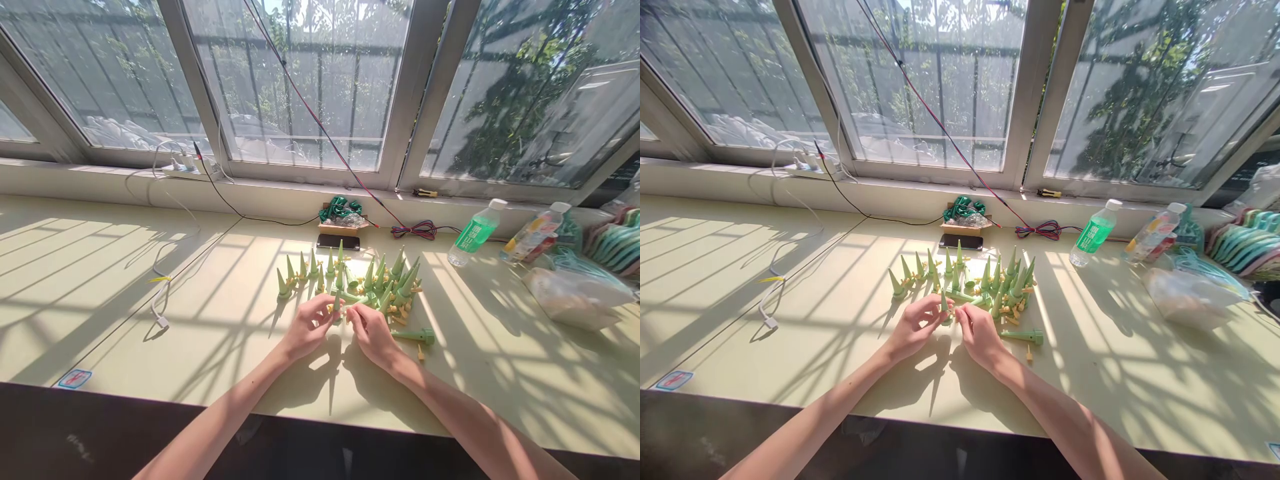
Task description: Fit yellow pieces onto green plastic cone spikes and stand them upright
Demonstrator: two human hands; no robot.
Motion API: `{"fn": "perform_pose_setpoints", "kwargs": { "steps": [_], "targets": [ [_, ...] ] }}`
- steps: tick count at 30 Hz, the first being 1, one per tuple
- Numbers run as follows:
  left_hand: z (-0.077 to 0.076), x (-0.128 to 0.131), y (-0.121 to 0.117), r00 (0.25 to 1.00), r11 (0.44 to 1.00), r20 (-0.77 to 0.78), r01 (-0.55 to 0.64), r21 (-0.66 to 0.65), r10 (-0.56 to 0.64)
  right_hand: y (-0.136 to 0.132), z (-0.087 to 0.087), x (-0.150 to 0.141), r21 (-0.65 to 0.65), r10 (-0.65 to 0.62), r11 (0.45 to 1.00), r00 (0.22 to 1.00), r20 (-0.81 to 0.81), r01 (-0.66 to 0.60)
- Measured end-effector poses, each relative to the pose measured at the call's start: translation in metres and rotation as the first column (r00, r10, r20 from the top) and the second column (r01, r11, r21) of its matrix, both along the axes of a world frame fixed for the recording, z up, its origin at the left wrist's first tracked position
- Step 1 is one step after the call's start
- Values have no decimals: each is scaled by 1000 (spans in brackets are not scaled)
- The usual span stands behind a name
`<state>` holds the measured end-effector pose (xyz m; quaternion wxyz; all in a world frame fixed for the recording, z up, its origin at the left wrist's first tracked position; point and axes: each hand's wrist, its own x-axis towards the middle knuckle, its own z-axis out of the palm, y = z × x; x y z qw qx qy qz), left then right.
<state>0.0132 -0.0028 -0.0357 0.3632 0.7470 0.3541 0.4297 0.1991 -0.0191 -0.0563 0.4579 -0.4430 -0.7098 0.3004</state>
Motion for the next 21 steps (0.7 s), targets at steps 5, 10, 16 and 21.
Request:
{"fn": "perform_pose_setpoints", "kwargs": {
  "steps": [5,10,16,21],
  "targets": [
    [3,2,1,983,987,126,-118,-110,132,1,3,2,41,-131,990,991,-9,132],
    [3,2,5,986,967,106,-99,-236,126,1,4,4,192,-166,967,986,-21,167],
    [0,2,7,999,946,37,44,-322,-34,1,2,3,239,-108,965,994,-4,106],
    [1,1,5,996,940,54,85,-330,-71,0,2,4,171,-95,981,995,9,92]
  ]
}}
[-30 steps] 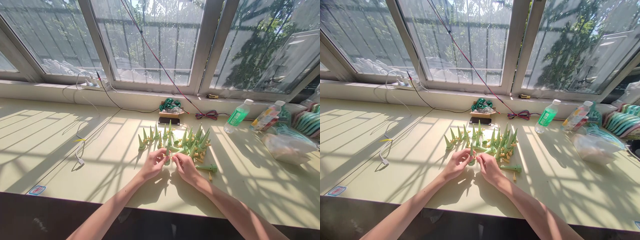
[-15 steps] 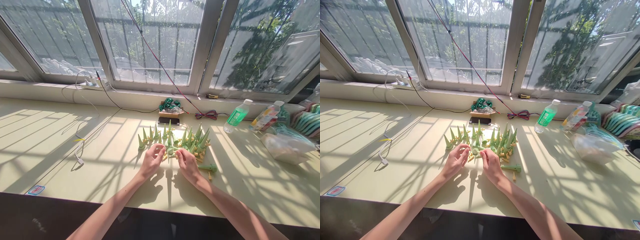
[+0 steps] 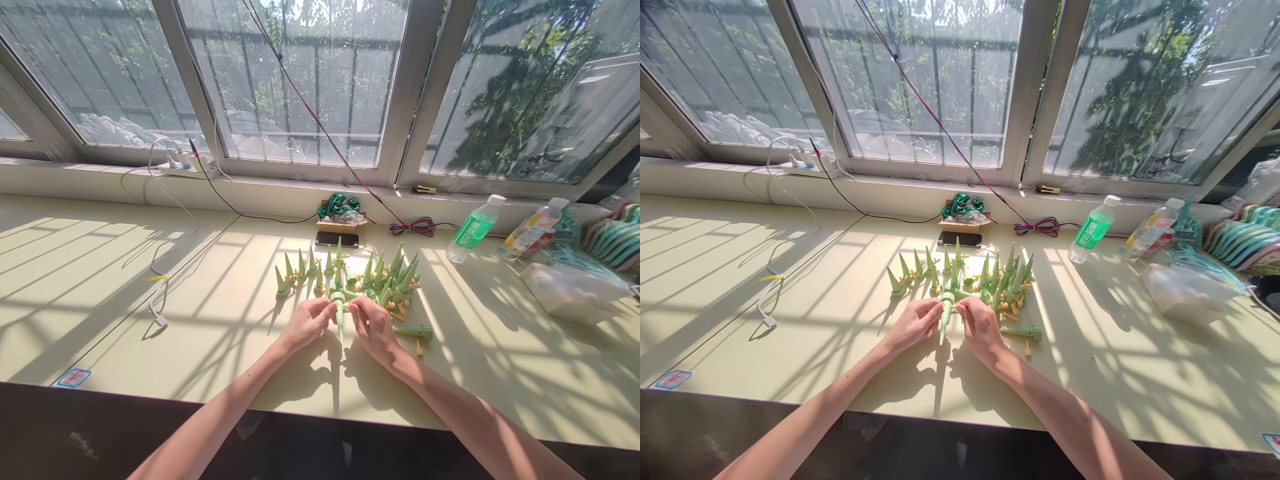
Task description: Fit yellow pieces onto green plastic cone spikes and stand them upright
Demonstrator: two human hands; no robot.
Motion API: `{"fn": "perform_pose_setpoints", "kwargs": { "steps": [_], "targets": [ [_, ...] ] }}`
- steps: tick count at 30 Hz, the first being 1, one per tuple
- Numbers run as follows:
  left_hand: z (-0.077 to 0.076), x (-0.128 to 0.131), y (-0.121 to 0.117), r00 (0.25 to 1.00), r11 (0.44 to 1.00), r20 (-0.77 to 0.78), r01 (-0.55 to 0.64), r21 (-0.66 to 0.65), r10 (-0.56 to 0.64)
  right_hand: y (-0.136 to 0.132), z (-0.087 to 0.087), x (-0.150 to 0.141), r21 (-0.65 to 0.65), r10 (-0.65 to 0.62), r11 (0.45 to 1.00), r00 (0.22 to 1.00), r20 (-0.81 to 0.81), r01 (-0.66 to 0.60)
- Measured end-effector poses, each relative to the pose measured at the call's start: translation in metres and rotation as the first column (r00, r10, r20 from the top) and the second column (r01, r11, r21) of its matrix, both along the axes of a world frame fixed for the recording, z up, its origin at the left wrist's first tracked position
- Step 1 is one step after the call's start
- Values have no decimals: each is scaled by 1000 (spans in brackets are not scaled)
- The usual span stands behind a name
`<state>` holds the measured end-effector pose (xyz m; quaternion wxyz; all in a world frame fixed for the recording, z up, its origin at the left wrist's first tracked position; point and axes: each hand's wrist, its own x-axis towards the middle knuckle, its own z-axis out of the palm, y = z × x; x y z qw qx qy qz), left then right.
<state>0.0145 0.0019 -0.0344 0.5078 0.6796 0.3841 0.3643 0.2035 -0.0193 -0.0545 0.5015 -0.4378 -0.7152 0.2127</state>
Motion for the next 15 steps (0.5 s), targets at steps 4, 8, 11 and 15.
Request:
{"fn": "perform_pose_setpoints", "kwargs": {
  "steps": [4,8,11,15],
  "targets": [
    [3,0,-3,1000,997,-4,-4,74,5,-1,2,0,-80,14,997,1000,6,-13],
    [3,0,-5,999,983,-32,-13,181,19,-2,3,-1,-135,21,991,1000,-3,-21],
    [1,-1,-4,998,970,-58,-18,243,33,-2,4,-2,-151,25,988,1000,-12,-26],
    [-1,1,-4,997,964,-52,-47,261,63,-3,5,-3,-159,4,987,999,-35,-10]
  ]
}}
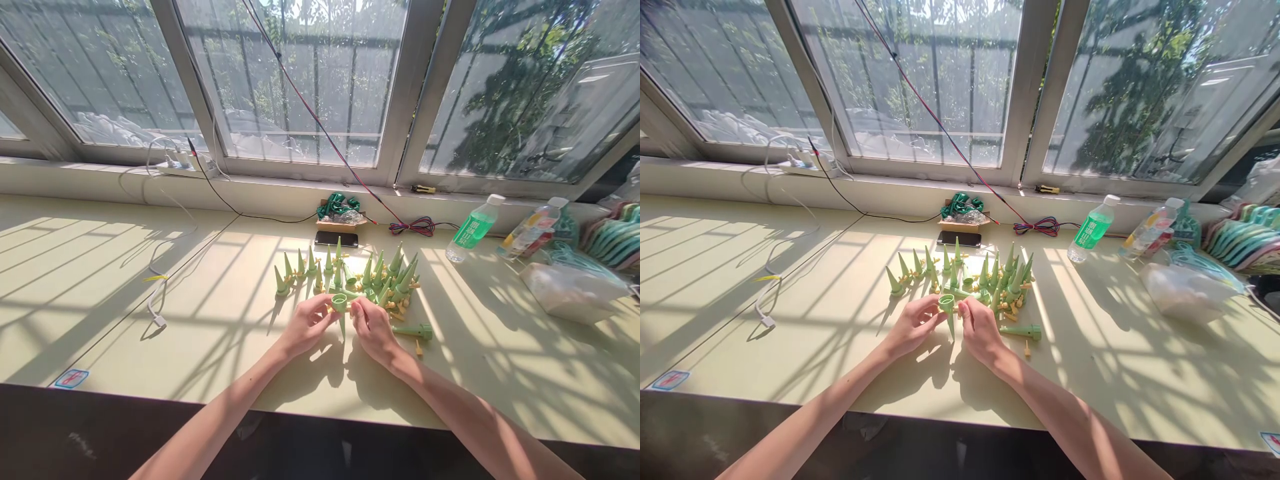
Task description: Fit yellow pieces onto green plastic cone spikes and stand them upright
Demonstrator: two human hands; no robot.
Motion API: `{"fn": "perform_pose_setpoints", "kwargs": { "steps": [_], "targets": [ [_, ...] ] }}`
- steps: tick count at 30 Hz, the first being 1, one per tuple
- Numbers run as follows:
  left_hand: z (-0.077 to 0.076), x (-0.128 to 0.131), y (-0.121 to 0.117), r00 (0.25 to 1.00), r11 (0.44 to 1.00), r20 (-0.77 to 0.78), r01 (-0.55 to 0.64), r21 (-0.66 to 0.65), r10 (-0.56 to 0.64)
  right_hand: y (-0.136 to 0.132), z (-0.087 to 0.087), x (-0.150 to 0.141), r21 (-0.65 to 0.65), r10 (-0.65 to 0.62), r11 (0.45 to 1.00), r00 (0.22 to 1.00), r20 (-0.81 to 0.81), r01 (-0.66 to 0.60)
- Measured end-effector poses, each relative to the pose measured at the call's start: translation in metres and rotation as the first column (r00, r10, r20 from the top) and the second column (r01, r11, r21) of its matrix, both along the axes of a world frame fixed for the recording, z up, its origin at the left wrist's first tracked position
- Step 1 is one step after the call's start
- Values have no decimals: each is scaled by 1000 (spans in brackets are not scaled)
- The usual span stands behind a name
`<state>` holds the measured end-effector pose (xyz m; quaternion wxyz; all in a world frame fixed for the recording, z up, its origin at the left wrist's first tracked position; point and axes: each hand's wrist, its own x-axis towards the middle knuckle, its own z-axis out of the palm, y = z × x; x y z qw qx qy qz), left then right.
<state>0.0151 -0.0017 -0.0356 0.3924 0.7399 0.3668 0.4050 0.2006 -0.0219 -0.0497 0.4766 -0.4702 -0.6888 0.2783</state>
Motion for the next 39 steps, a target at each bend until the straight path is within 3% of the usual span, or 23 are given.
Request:
{"fn": "perform_pose_setpoints", "kwargs": {
  "steps": [6,9,13,18,25,31,39],
  "targets": [
    [5,2,0,996,991,56,-58,-119,65,1,-6,1,59,-92,994,994,-66,96],
    [6,1,1,991,965,125,-12,-261,46,2,-7,2,135,-103,985,992,-70,112],
    [5,1,3,983,888,184,99,-450,-16,0,-4,1,216,-66,974,998,-21,69],
    [3,0,4,983,857,171,148,-493,-71,-3,-3,1,213,13,977,1000,0,-13],
    [0,-4,4,986,891,124,152,-427,-109,-1,-2,0,152,-21,988,999,30,17],
    [1,-4,-1,995,982,2,98,-164,-99,0,2,1,98,-2,995,998,56,-3],
    [-1,-5,-2,983,988,-154,121,95,-105,2,-2,1,68,17,998,998,56,-21]
  ]
}}
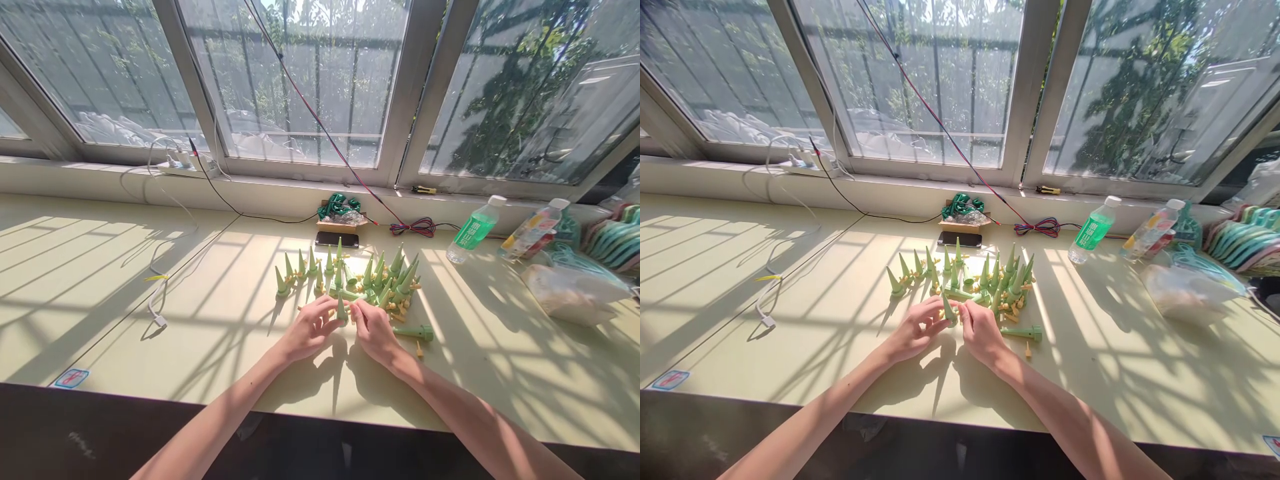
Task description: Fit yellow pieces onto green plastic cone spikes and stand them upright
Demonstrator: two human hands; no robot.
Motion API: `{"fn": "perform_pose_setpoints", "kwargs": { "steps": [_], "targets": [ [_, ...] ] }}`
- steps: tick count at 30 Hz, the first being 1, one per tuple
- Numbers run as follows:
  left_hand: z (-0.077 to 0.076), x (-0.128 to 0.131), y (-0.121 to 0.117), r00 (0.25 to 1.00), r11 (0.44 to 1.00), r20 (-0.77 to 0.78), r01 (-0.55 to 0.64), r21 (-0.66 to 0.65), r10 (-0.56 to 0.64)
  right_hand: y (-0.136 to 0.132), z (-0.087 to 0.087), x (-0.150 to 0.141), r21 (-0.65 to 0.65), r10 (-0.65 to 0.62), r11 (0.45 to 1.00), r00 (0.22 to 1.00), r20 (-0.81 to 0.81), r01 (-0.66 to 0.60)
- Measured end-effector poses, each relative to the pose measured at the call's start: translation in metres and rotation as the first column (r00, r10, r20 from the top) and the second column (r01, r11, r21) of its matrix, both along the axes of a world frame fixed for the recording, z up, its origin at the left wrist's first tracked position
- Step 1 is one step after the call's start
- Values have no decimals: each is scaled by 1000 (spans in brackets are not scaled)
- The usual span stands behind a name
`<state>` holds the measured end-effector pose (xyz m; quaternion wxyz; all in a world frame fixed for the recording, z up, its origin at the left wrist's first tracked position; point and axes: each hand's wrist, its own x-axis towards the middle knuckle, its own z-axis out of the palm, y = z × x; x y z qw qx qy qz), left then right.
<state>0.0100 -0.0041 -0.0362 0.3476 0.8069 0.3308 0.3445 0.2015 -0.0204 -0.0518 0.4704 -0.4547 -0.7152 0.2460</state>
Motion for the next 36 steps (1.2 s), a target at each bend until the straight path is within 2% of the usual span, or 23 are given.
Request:
{"fn": "perform_pose_setpoints", "kwargs": {
  "steps": [4,8,11,13,19,23,30,36],
  "targets": [
    [-6,1,3,999,989,-32,-14,148,19,0,0,-1,-9,-1,1000,1000,-15,1],
    [-6,4,3,995,981,4,-96,167,97,0,3,-1,-4,-76,997,997,-24,76],
    [-2,6,2,975,977,79,-212,36,209,0,5,0,3,-164,986,985,-46,165],
    [1,7,2,965,969,103,-232,-85,240,-1,6,1,13,-192,981,979,-62,193],
    [2,5,3,996,970,49,-59,-235,73,-3,4,0,99,-118,988,992,-34,121],
    [3,6,1,996,961,57,-48,-273,66,-2,2,0,85,-73,994,997,-20,75],
    [5,5,0,996,974,46,-68,-216,80,-1,2,2,23,-44,999,999,-24,45],
    [-2,2,1,998,998,-3,-68,-13,68,-2,3,1,-69,-14,998,999,-51,10]
  ]
}}
